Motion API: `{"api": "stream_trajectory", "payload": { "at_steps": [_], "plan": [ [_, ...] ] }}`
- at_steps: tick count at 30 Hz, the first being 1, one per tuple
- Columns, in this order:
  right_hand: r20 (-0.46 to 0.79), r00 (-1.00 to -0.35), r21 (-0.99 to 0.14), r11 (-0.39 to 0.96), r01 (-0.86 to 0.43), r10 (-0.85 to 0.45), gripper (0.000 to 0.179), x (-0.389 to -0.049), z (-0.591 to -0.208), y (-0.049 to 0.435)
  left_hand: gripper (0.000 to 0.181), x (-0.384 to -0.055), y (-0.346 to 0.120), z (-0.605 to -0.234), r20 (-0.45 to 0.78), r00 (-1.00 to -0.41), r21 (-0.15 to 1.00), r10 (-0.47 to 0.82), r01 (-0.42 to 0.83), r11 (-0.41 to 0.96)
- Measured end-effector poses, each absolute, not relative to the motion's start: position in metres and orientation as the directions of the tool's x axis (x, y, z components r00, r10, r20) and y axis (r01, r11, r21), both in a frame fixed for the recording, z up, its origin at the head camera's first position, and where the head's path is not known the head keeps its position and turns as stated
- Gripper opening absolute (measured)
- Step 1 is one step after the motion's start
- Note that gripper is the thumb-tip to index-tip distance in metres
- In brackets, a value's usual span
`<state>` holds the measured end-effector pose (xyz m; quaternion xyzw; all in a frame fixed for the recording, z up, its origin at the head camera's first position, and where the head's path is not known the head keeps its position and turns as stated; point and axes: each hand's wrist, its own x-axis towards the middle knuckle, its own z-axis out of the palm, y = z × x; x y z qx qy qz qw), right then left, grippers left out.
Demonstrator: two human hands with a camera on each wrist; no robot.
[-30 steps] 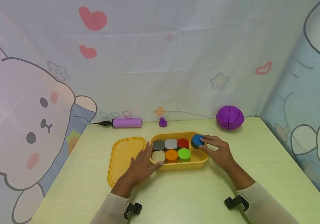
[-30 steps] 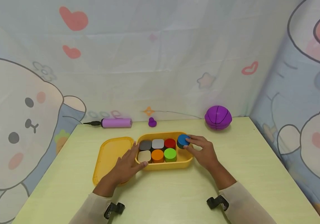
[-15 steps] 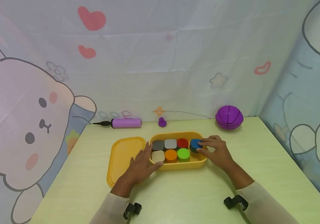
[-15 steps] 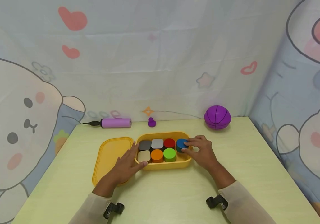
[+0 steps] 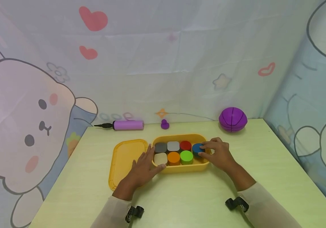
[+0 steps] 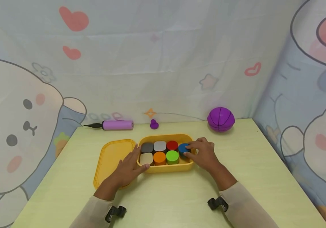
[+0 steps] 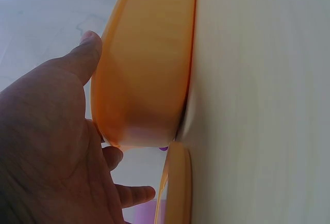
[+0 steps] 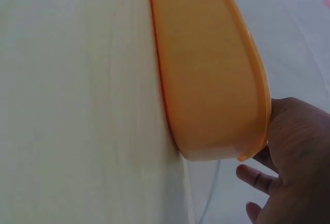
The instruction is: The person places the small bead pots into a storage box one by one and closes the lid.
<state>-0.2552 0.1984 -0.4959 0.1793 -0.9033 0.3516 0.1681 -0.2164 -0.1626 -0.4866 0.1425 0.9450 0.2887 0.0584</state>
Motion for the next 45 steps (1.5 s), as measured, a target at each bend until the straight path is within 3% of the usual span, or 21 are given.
{"api": "stream_trajectory", "payload": {
  "at_steps": [15, 27, 45],
  "plan": [
    [0.227, -0.959, -0.580, 0.768, -0.273, -0.169, 0.038, -0.258, -0.487, 0.191, 0.102, -0.217, -0.163, -0.488, -0.029, -0.952, 0.561, 0.304, 0.236, 0.793],
    [0.207, -0.963, -0.568, 0.781, -0.261, -0.171, 0.040, -0.259, -0.482, 0.186, 0.102, -0.217, -0.163, -0.487, -0.028, -0.951, 0.573, 0.309, 0.238, 0.784],
    [0.145, -0.974, -0.765, 0.605, -0.223, -0.175, 0.052, -0.259, -0.484, 0.198, 0.105, -0.218, -0.163, -0.482, -0.037, -0.956, 0.568, 0.292, 0.220, 0.793]
  ]
}}
